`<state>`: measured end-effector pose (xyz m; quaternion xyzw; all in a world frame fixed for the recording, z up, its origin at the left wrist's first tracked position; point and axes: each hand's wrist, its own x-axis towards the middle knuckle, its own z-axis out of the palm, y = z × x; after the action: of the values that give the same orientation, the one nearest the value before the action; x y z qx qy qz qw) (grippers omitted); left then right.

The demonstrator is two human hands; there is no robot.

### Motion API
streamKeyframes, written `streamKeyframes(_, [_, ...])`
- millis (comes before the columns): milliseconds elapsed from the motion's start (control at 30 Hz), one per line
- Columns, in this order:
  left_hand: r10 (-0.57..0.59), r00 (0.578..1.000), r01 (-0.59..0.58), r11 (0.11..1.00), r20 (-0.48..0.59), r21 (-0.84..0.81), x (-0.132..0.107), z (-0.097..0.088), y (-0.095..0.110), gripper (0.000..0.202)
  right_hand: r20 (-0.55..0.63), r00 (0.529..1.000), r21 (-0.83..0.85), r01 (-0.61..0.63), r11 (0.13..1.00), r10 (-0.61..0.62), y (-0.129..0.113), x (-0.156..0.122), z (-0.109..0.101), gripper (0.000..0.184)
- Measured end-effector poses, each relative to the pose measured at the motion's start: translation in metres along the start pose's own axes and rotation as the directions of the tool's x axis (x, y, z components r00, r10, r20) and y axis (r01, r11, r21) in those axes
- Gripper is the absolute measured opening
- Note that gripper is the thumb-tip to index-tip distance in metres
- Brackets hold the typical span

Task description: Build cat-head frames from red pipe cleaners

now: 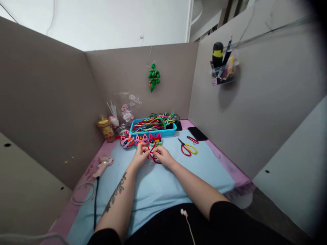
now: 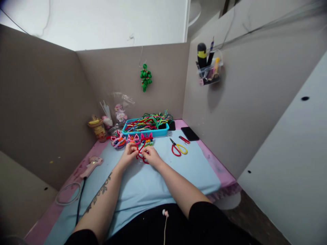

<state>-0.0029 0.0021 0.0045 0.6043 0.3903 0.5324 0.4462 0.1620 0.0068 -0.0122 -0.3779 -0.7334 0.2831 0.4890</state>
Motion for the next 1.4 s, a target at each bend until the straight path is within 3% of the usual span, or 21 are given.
streamKeyframes(300, [-0.019,1.000,0.017,0.997,-0.020,-0.072,0.004,-0.005,-0.001,0.040,0.004,0.998,0.072,-0.068,0.995,0.068,0.011,0.000,0.001,0.013])
streamKeyframes(933, [-0.059,0.998,0.052,0.982,-0.034,-0.183,0.004,-0.016,0.004,0.044,0.040,0.986,0.262,-0.165,0.951,0.161,0.010,0.001,-0.005,0.019])
streamKeyframes(1400, [-0.053,0.995,0.033,0.978,-0.089,-0.207,0.008,-0.020,0.003,0.046,0.034,0.983,0.272,-0.184,0.944,0.181,0.014,0.001,-0.007,0.022])
